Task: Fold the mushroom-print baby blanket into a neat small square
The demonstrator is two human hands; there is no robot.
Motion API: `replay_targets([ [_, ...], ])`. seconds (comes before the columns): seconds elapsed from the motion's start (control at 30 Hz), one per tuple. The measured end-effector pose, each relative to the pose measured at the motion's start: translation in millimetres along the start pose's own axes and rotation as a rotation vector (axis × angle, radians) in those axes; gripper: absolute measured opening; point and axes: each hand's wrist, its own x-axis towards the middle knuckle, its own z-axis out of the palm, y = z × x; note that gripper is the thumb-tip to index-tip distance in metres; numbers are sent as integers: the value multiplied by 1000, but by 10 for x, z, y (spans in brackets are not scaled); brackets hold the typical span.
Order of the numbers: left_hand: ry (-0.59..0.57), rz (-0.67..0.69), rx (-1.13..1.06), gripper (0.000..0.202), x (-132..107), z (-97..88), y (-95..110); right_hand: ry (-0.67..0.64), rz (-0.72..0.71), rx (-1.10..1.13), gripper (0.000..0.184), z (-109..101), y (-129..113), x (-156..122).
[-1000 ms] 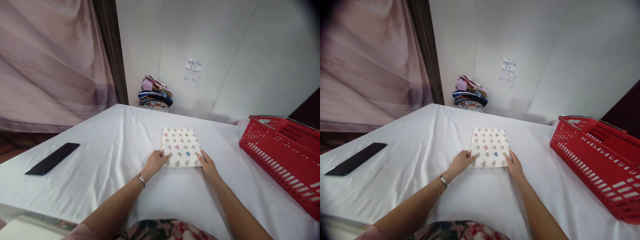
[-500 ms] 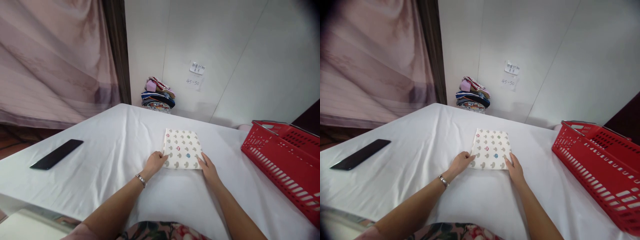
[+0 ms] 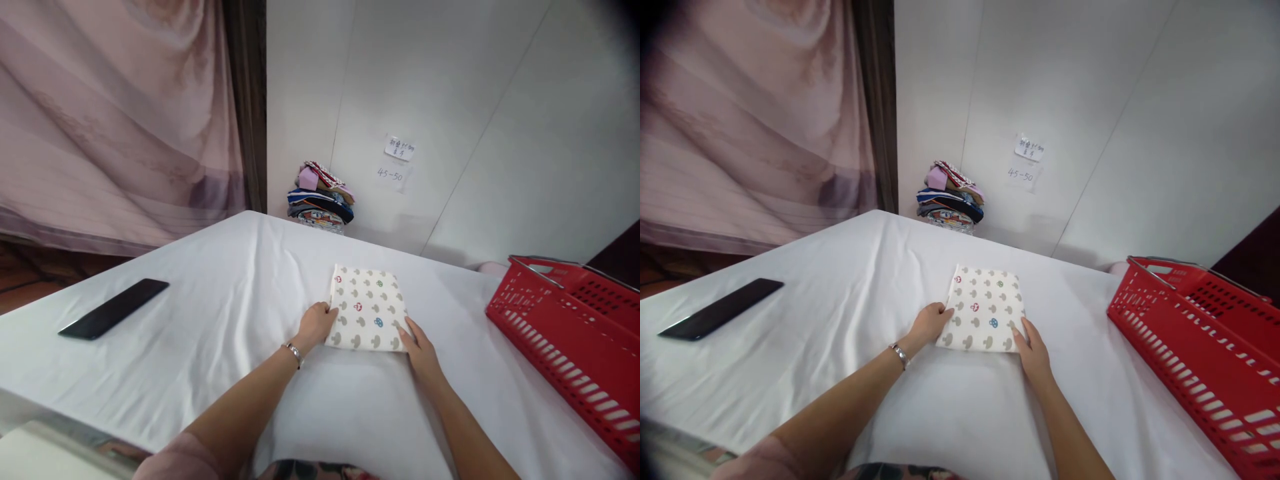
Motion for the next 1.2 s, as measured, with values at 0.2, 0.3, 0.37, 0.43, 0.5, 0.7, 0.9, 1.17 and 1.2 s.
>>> replay_targets([
  [0.2, 74, -56, -57, 35, 113, -48, 85, 21, 18, 20, 60, 2, 12, -2],
  [0.3, 143, -24, -61, 32, 190, -27, 114, 18, 23, 22, 60, 3, 13, -3],
  [0.37, 135, -12, -55, 31, 238, 0, 105, 14, 27, 24, 61, 3, 9, -2],
  [0.43, 101, -29, -51, 32, 278, 27, 86, 15, 31, 18, 61, 4, 4, 1],
  [0.5, 74, -44, -60, 34, 306, 43, 70, 16, 38, 10, 61, 5, 0, 3],
  [0.7, 54, -39, -111, 22, 352, 45, 65, 13, 46, 3, 60, -2, -26, -3],
  [0.9, 69, -70, -104, 17, 353, 49, 12, 15, 16, 18, 57, -9, -36, -13],
  [1.17, 42, -39, -79, 39, 469, 40, 66, 1, 20, 52, 60, -4, -10, 2],
  [1.2, 54, -38, -70, 38, 480, 43, 76, 0, 16, 57, 59, -3, -4, 3],
])
